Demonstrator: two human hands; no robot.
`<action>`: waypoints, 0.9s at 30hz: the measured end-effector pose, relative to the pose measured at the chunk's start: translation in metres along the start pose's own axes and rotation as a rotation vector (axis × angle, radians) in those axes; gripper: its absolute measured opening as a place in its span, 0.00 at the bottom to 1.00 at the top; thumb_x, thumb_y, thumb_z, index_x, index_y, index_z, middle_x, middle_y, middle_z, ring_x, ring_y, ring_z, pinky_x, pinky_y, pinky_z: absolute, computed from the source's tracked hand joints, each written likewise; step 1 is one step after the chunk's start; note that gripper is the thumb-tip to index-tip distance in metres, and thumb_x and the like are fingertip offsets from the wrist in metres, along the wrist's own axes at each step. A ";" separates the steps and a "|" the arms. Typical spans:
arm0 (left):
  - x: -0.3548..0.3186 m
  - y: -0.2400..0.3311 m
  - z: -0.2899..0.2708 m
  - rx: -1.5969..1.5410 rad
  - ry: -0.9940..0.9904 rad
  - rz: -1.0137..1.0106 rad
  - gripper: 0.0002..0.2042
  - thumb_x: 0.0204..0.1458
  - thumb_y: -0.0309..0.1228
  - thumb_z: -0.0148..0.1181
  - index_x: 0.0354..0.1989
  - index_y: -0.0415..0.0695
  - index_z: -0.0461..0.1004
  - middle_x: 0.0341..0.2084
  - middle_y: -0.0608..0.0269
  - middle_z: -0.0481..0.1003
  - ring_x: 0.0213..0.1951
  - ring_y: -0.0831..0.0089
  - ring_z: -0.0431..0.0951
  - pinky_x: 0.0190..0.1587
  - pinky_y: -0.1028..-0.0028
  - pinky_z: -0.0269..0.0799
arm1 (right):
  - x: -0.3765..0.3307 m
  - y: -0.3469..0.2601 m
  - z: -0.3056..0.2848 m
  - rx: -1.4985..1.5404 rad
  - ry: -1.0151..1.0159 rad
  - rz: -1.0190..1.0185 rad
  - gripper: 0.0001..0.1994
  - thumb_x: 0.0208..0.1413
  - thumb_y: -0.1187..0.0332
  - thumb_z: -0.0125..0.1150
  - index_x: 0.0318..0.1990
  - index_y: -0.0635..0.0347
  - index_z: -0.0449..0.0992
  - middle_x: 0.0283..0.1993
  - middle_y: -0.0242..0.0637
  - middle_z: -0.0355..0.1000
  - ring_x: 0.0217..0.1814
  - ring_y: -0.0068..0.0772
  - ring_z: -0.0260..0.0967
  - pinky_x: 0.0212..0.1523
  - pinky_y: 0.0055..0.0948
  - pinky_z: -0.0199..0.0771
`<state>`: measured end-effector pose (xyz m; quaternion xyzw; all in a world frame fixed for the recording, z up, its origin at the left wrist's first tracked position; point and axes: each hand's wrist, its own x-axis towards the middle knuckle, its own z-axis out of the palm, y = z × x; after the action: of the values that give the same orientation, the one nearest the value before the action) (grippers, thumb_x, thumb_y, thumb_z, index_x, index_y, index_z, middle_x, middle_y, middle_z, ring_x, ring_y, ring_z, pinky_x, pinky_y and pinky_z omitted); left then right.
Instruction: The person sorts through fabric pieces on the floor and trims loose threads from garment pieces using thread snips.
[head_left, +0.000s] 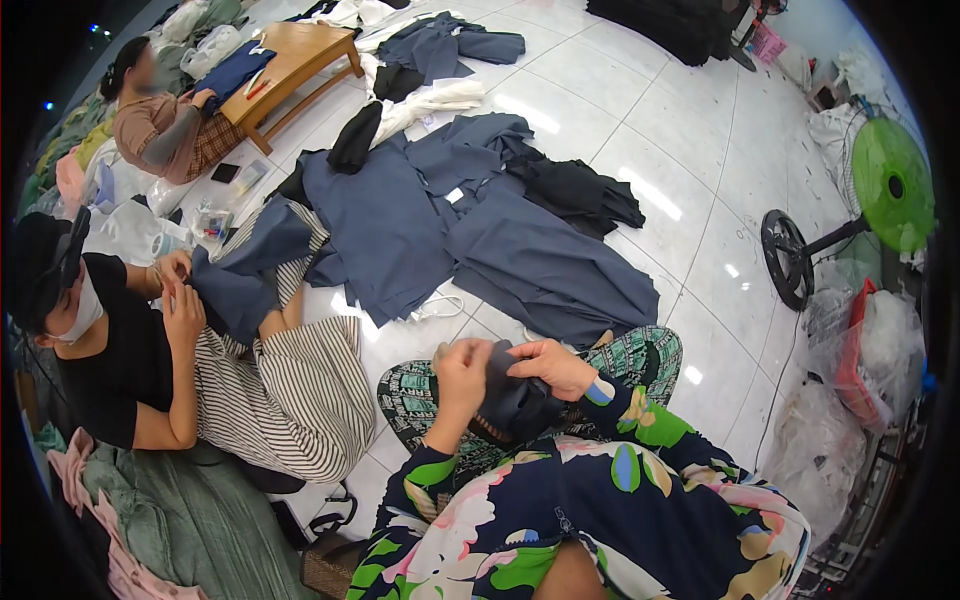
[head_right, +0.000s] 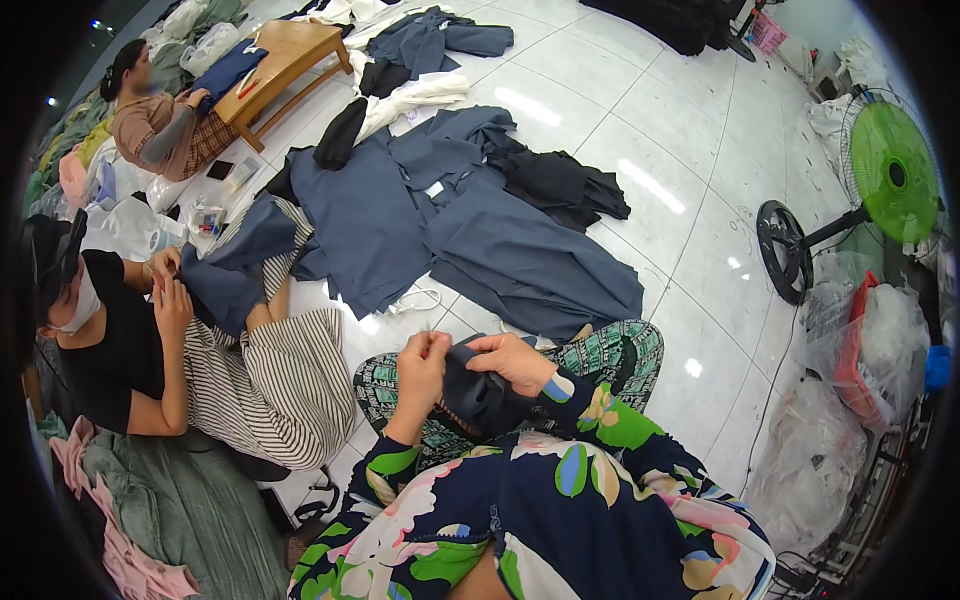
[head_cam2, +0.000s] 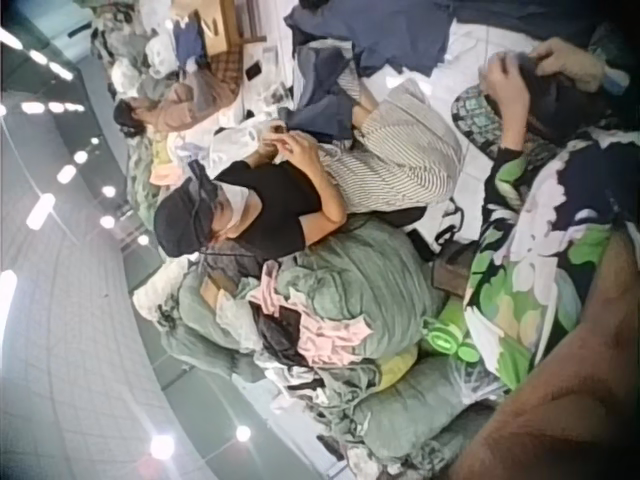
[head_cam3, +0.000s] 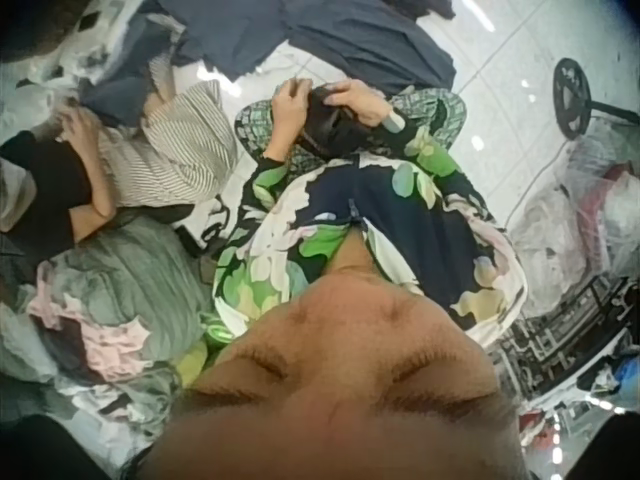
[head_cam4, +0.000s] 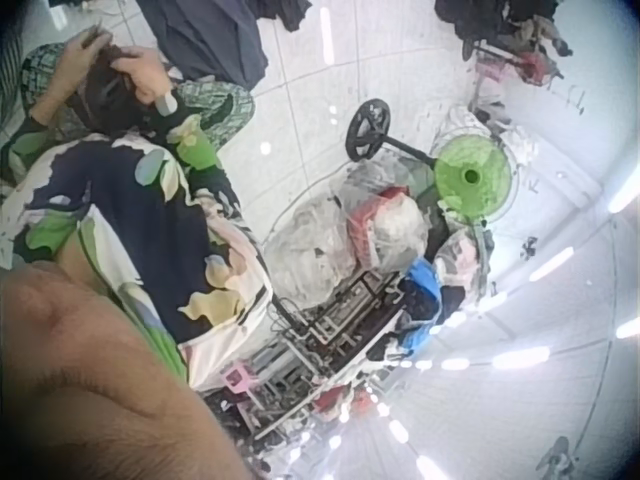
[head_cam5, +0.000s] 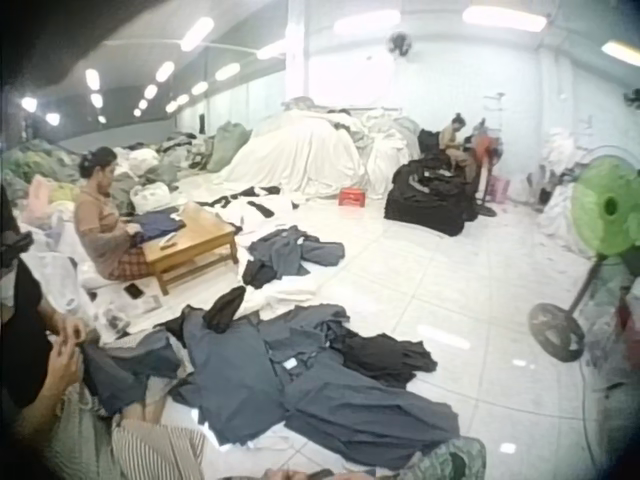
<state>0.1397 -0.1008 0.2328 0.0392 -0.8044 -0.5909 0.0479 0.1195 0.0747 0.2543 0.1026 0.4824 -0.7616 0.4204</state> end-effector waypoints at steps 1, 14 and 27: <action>0.003 0.001 0.000 -0.283 -0.004 -0.316 0.07 0.54 0.31 0.58 0.31 0.39 0.73 0.14 0.70 0.67 0.16 0.82 0.63 0.18 0.81 0.57 | -0.002 -0.003 0.002 0.018 0.023 0.004 0.11 0.50 0.78 0.59 0.42 0.65 0.75 0.37 0.32 0.74 0.35 0.20 0.71 0.39 0.20 0.71; -0.001 -0.007 0.000 -0.065 -0.032 0.179 0.07 0.51 0.29 0.62 0.30 0.39 0.73 0.17 0.73 0.68 0.17 0.85 0.62 0.21 0.84 0.58 | 0.001 0.001 -0.005 0.115 0.013 0.036 0.13 0.50 0.79 0.58 0.45 0.68 0.74 0.39 0.36 0.76 0.36 0.25 0.74 0.40 0.24 0.75; 0.002 -0.050 -0.006 -0.038 -0.005 0.022 0.07 0.54 0.31 0.59 0.33 0.39 0.74 0.20 0.72 0.69 0.19 0.85 0.64 0.22 0.83 0.58 | 0.013 0.000 0.012 0.263 0.015 0.182 0.17 0.52 0.75 0.55 0.51 0.66 0.71 0.46 0.38 0.74 0.46 0.31 0.73 0.50 0.34 0.72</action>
<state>0.1385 -0.1216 0.1865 0.0277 -0.7935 -0.6056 0.0532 0.1144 0.0577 0.2529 0.2058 0.3702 -0.7761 0.4672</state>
